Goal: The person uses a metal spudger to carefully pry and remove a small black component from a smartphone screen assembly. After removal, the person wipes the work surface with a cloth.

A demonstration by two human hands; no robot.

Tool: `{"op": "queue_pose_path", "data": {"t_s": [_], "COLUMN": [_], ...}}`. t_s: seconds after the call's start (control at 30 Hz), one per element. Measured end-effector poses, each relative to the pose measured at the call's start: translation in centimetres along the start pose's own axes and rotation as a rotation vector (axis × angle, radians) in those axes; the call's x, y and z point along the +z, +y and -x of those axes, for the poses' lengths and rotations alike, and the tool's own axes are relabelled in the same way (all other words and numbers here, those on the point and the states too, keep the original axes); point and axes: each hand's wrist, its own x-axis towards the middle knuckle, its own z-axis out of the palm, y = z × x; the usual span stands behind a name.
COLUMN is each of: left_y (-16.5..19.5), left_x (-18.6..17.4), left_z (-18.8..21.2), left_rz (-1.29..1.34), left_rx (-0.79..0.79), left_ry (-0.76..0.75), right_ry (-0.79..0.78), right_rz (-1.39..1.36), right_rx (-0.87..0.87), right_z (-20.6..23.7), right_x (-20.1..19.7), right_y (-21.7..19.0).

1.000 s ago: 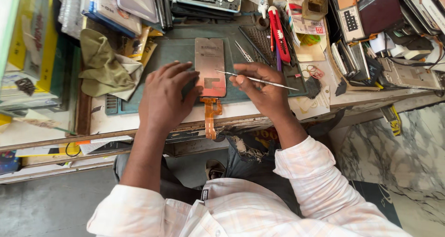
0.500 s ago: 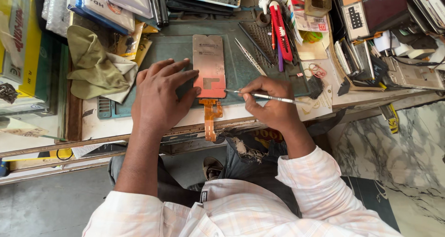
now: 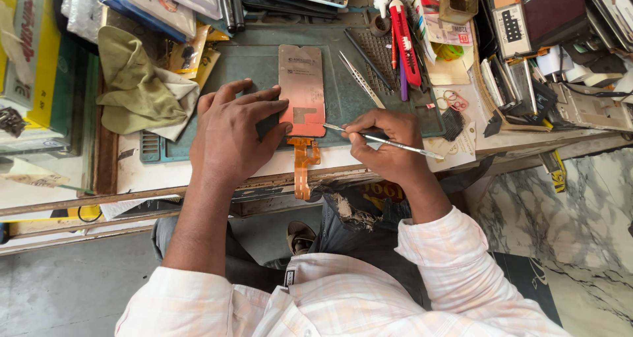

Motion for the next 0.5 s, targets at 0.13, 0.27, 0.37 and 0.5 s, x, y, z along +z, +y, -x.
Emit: {"op": "queue_pose_path", "data": {"t_s": [0.13, 0.27, 0.37, 0.5], "left_y": [0.09, 0.16, 0.16, 0.09], "left_x": [0.05, 0.05, 0.06, 0.08], "left_z": [0.02, 0.06, 0.07, 0.06], "left_rz": [-0.028, -0.020, -0.013, -0.006], "left_rx": [-0.005, -0.018, -0.008, -0.008], "left_ry": [-0.001, -0.013, -0.003, -0.002], "right_ry": [-0.010, -0.014, -0.017, -0.026], "right_rz": [0.025, -0.042, -0.016, -0.099], "right_rx": [0.038, 0.024, 0.047, 0.046], "right_z": [0.05, 0.12, 0.12, 0.05], "right_x": [0.02, 0.03, 0.00, 0.03], "right_y": [0.16, 0.40, 0.64, 0.80]}}
